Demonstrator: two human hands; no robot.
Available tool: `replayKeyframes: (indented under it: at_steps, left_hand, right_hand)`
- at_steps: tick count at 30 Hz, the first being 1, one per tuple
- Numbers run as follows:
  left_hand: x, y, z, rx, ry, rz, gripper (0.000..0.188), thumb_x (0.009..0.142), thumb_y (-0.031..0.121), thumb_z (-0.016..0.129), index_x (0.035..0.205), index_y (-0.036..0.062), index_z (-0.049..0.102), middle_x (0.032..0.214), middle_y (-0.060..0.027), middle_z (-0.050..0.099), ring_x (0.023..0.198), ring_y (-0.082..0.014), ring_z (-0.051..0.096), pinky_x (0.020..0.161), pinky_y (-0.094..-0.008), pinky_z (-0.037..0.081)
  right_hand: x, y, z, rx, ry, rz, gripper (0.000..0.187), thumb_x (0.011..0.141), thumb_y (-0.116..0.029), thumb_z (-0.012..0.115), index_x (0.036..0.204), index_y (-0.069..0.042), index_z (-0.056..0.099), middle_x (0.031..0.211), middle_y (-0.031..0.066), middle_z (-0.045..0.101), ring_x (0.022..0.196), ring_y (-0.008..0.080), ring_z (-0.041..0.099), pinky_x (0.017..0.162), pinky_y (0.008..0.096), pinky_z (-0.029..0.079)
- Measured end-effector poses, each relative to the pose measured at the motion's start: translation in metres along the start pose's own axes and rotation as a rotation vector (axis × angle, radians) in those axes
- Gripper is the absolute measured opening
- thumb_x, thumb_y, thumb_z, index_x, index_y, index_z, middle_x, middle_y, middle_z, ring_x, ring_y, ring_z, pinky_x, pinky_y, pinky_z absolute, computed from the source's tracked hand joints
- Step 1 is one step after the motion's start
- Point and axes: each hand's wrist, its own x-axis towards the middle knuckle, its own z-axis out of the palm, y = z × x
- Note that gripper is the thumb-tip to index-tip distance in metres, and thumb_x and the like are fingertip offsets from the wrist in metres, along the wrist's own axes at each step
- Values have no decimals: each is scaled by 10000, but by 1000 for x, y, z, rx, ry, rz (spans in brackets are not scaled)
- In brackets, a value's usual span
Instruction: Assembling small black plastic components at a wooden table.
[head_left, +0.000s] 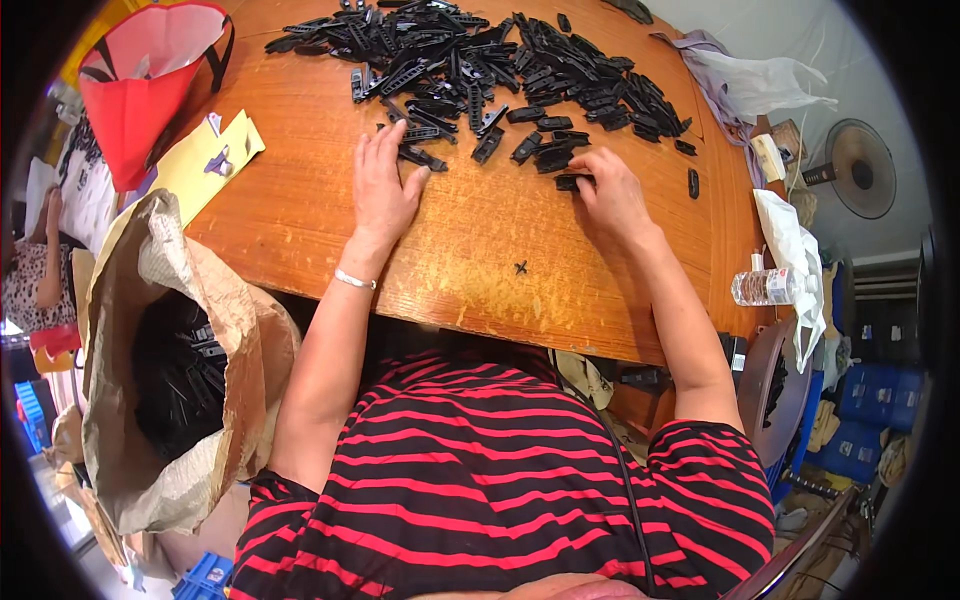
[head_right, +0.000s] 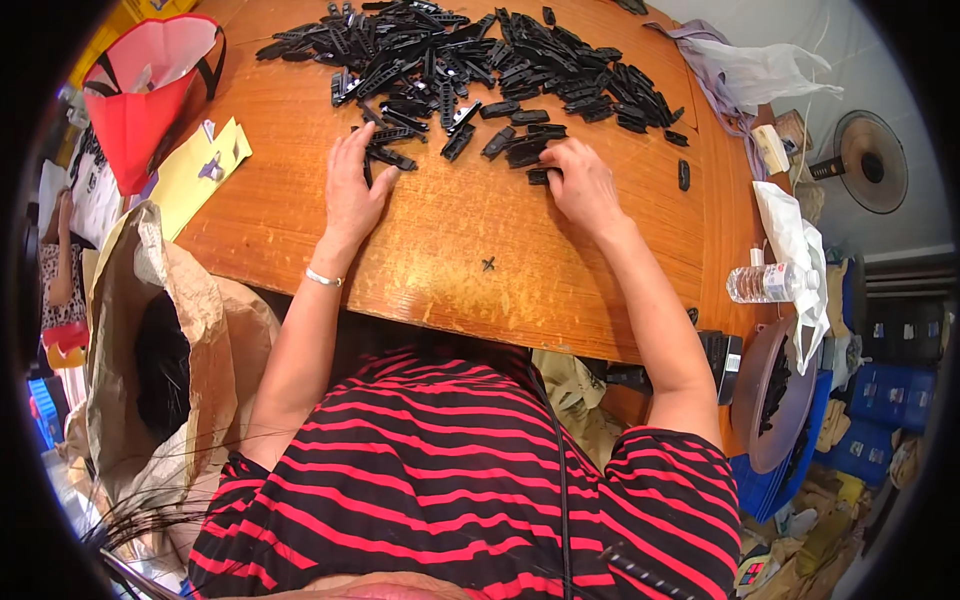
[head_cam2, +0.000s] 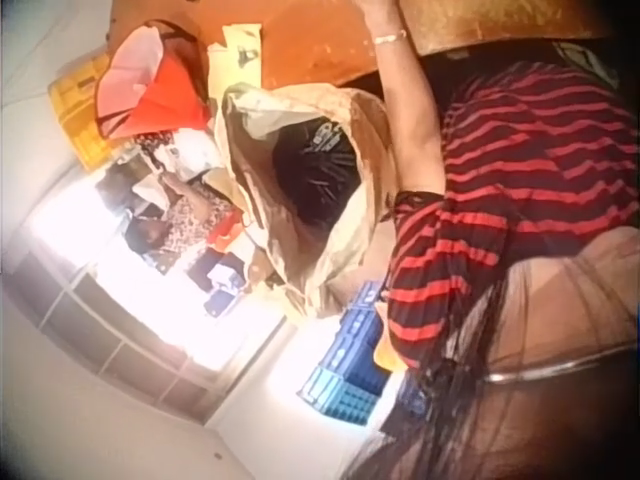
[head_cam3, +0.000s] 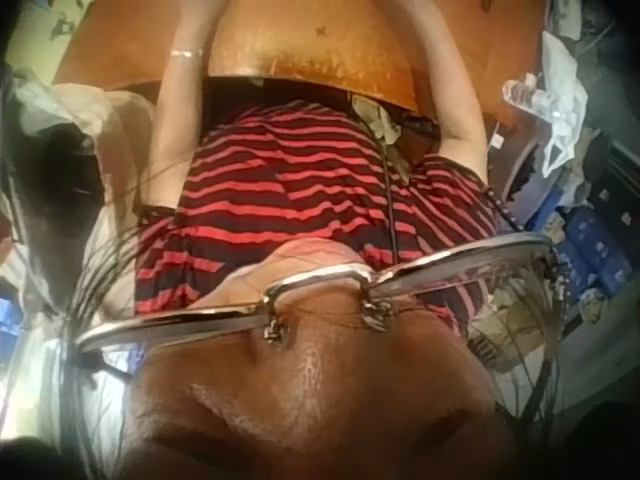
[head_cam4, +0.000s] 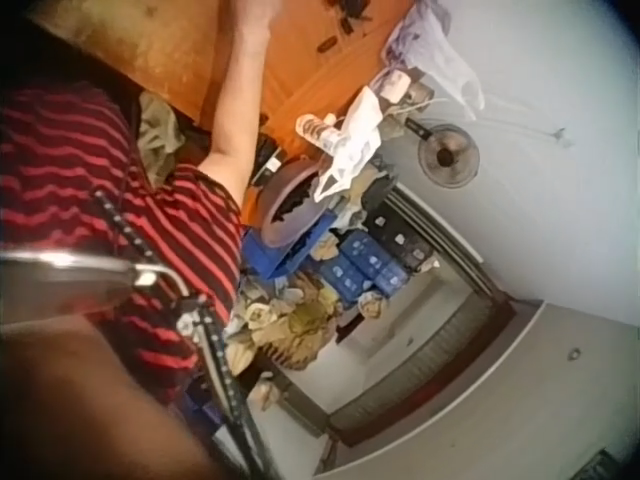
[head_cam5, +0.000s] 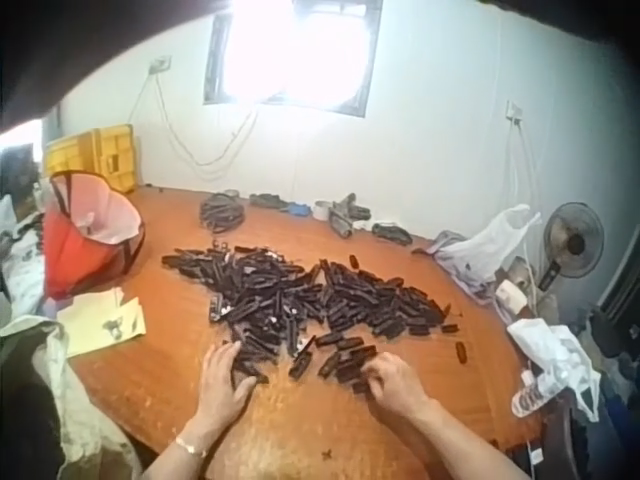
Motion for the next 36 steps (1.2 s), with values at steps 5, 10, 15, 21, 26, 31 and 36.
replayKeyframes:
  at_steps: [5, 10, 15, 21, 26, 31, 36]
  left_hand:
    - [-25, 18, -20, -145, -17, -19, 631, 766, 3, 669, 1355, 54, 448, 1284, -180, 525, 1227, -371, 455, 1109, -449, 306]
    - [-45, 18, -32, -453, 12, -216, 530, 798, -63, 589, 1310, 40, 499, 1211, -167, 581, 1167, -335, 528, 1009, -395, 414]
    - [-43, 28, -44, -311, 73, -242, 436, 750, -27, 656, 1174, 37, 571, 1041, -121, 637, 1024, -307, 558, 909, -389, 449]
    - [-32, 34, -48, 71, -8, -93, 450, 686, 82, 743, 1110, 75, 595, 962, -83, 633, 962, -286, 539, 840, -413, 420]
    - [-29, 28, -48, 98, -20, -99, 404, 686, 53, 727, 1073, 105, 624, 891, -37, 646, 937, -262, 549, 807, -409, 414]
    - [-22, 35, -60, -228, -39, -218, 357, 762, 0, 687, 1105, 68, 612, 866, -51, 653, 849, -229, 601, 764, -341, 484]
    - [-24, 44, -68, -1062, -249, -522, 199, 872, 15, 635, 1066, -6, 596, 886, -28, 646, 775, -57, 597, 666, -195, 477]
  right_hand:
    - [-7, -7, 9, -26, -33, -22, 86, 793, -41, 665, 862, -13, 624, 855, 126, 603, 821, 322, 608, 721, 376, 491]
    - [-10, -51, 35, 201, -39, -132, 88, 782, -42, 668, 837, -14, 606, 827, 142, 594, 792, 326, 596, 689, 387, 483]
    - [-10, -108, 66, 309, -76, -285, 78, 778, -36, 663, 807, -24, 592, 804, 121, 594, 787, 320, 591, 695, 390, 484]
    - [-3, -138, 80, 317, -53, -341, 75, 778, -41, 655, 805, -22, 588, 805, 128, 587, 807, 329, 581, 715, 400, 473]
    - [5, -127, 74, 345, -19, -319, 101, 771, -20, 641, 865, -14, 604, 864, 134, 603, 834, 338, 589, 732, 410, 482]
    - [17, -128, 55, 363, 89, -317, 322, 775, 14, 649, 1087, -52, 608, 1057, 145, 592, 877, 318, 624, 751, 375, 516]
    - [9, -113, 51, 469, -79, -375, 246, 794, -14, 672, 1036, -40, 632, 908, 116, 625, 750, 275, 628, 652, 310, 516]
